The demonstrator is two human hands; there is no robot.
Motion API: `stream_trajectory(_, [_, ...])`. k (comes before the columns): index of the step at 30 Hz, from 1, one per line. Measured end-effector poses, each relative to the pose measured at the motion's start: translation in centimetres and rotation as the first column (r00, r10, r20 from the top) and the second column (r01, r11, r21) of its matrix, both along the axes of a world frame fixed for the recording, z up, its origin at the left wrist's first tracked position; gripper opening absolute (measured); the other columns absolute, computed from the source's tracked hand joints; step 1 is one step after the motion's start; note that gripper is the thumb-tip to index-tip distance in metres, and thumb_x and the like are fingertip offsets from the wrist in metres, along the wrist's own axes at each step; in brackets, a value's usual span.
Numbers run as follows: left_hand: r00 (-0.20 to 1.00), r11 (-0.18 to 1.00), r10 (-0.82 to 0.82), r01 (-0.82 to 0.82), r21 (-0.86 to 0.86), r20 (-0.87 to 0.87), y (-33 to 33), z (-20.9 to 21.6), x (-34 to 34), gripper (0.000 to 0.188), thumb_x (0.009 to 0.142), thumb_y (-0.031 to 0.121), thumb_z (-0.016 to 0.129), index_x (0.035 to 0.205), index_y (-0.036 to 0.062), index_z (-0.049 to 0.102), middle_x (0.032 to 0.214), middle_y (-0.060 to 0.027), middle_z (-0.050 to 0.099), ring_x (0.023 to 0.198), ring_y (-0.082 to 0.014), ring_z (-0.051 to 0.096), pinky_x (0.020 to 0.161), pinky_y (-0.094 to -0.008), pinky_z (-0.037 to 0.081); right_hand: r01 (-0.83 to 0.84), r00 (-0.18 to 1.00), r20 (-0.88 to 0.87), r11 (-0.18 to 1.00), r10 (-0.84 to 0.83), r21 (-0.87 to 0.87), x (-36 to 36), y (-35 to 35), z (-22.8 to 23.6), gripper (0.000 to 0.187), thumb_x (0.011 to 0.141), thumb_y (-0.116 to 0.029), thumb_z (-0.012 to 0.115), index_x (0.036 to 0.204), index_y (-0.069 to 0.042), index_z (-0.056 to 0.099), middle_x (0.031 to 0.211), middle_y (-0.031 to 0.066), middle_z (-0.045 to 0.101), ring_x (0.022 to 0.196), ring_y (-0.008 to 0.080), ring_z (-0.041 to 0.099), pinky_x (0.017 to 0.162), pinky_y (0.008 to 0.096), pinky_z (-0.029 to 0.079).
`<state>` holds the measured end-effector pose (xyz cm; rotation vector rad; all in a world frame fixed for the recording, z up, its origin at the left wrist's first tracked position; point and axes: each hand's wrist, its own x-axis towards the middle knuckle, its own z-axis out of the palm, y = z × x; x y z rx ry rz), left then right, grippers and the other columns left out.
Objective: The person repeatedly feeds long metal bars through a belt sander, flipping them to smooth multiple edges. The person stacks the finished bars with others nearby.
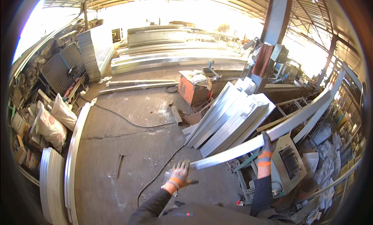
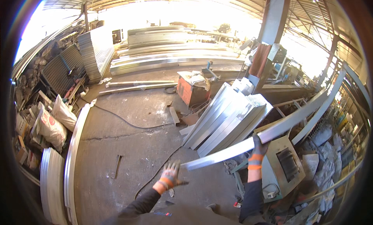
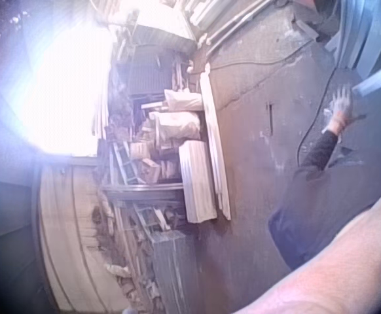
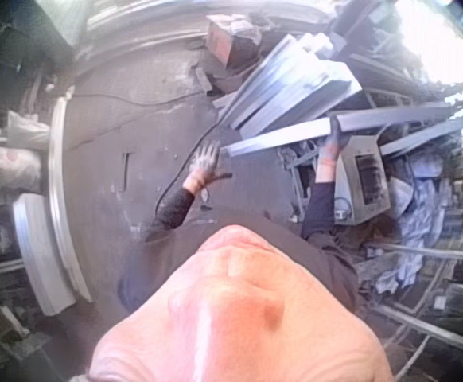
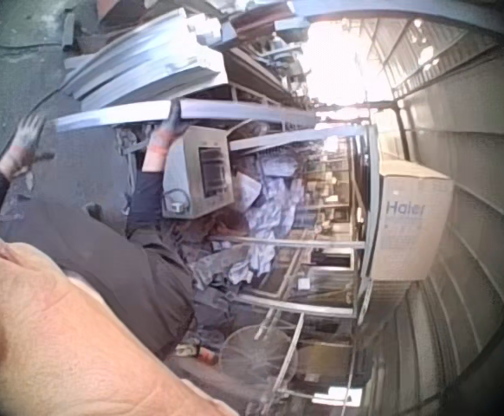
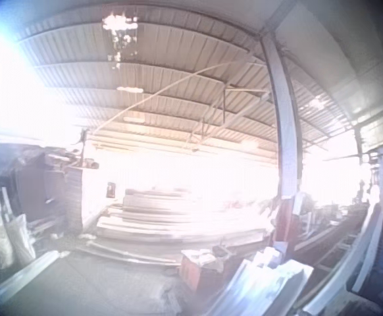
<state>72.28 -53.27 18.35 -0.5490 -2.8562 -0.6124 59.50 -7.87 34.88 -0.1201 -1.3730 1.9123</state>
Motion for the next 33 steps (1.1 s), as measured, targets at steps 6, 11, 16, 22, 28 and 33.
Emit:
stream_trajectory(6, [0.999, 0.999, 0.009, -0.007, 0.045, -0.044, -3.6, -5.0, 4.2, 0.086, 0.081, 0.063, 0.096, 0.139, 0.0057, 0.068, 0.116, -0.0223, 0.079, 0.108, -0.044, 0.077, 0.099, -0.0596, 0.057, 0.242, 0.923, 0.361, 0.933, -0.136, -0.268, 8.6, 10.2, -13.3, 0.06, 0.096, -0.02, 0.095, 0.146, -0.01, 0.063, 0.128, 0.0099, 0.072, 0.118, 0.0294, 0.069, 0.098, 0.0572, 0.062])
stream_trajectory(11, [0.968, 0.974, -0.205, 0.216, -0.067, 0.147, 3.2, -6.8, 2.1, 0.063, 0.084, 0.067, 0.093, 0.101, 0.009, 0.073, 0.091, -0.0178, 0.08, 0.085, -0.04, 0.079, 0.077, -0.0539, 0.061, 0.341, 0.87, 0.409, 0.935, -0.274, -0.098, 12.4, 20.1, -23.6, 0.046, 0.094, -0.027, 0.096, 0.127, 0.0, 0.078, 0.123, 0.0111, 0.079, 0.107, 0.0268, 0.074, 0.101, 0.0456, 0.062])
stream_trajectory(16, [0.886, 0.949, -0.236, 0.299, -0.103, 0.4, 15.0, -8.9, -1.4, 0.06, 0.087, 0.063, 0.091, 0.106, 0.0086, 0.073, 0.094, -0.0198, 0.081, 0.088, -0.0439, 0.08, 0.081, -0.056, 0.062, 0.537, 0.447, 0.581, 0.723, -0.681, 0.435, 11.5, 30.2, -27.7, 0.094, 0.09, -0.063, 0.094, 0.151, 0.004, 0.066, 0.147, 0.028, 0.073, 0.133, 0.0424, 0.071, 0.114, 0.0508, 0.056])
stream_trajectory(22, [0.608, 0.939, -0.278, 0.336, 0.076, 0.744, 36.6, -12.0, -5.5, 0.065, 0.096, 0.066, 0.085, 0.115, 0.0041, 0.079, 0.103, -0.0265, 0.084, 0.102, -0.0494, 0.08, 0.09, -0.0573, 0.062, 0.036, 0.039, 0.188, 0.189, -0.981, 0.981, 6.4, 46.8, -28.7, 0.091, 0.104, -0.055, 0.074, 0.168, 0.006, 0.05, 0.18, 0.0306, 0.041, 0.168, 0.0513, 0.034, 0.138, 0.068, 0.025])
stream_trajectory(28, [0.473, 0.923, -0.36, 0.303, 0.236, 0.804, 59.1, -16.4, -9.7, 0.05, 0.115, 0.048, 0.067, 0.12, -0.0005, 0.078, 0.111, -0.0305, 0.081, 0.107, -0.0522, 0.077, 0.091, -0.0566, 0.06, -0.15, 0.011, 0.245, 0.241, -0.969, 0.959, -0.2, 69.1, -33.8, 0.064, 0.11, -0.043, 0.066, 0.156, 0.002, 0.065, 0.165, 0.0279, 0.06, 0.159, 0.0479, 0.05, 0.137, 0.0588, 0.034])
stream_trajectory(33, [0.395, 0.925, -0.377, 0.198, 0.323, 0.837, 76.0, -18.8, -10.6, 0.068, 0.118, 0.062, 0.058, 0.118, -0.0039, 0.077, 0.107, -0.0326, 0.078, 0.105, -0.0529, 0.073, 0.093, -0.0535, 0.057, -0.18, 0.007, 0.076, 0.073, -0.997, 0.981, -3.7, 85.0, -35.4, 0.056, 0.111, -0.046, 0.065, 0.144, -0.003, 0.074, 0.151, 0.0207, 0.073, 0.148, 0.0411, 0.064, 0.129, 0.0591, 0.043])
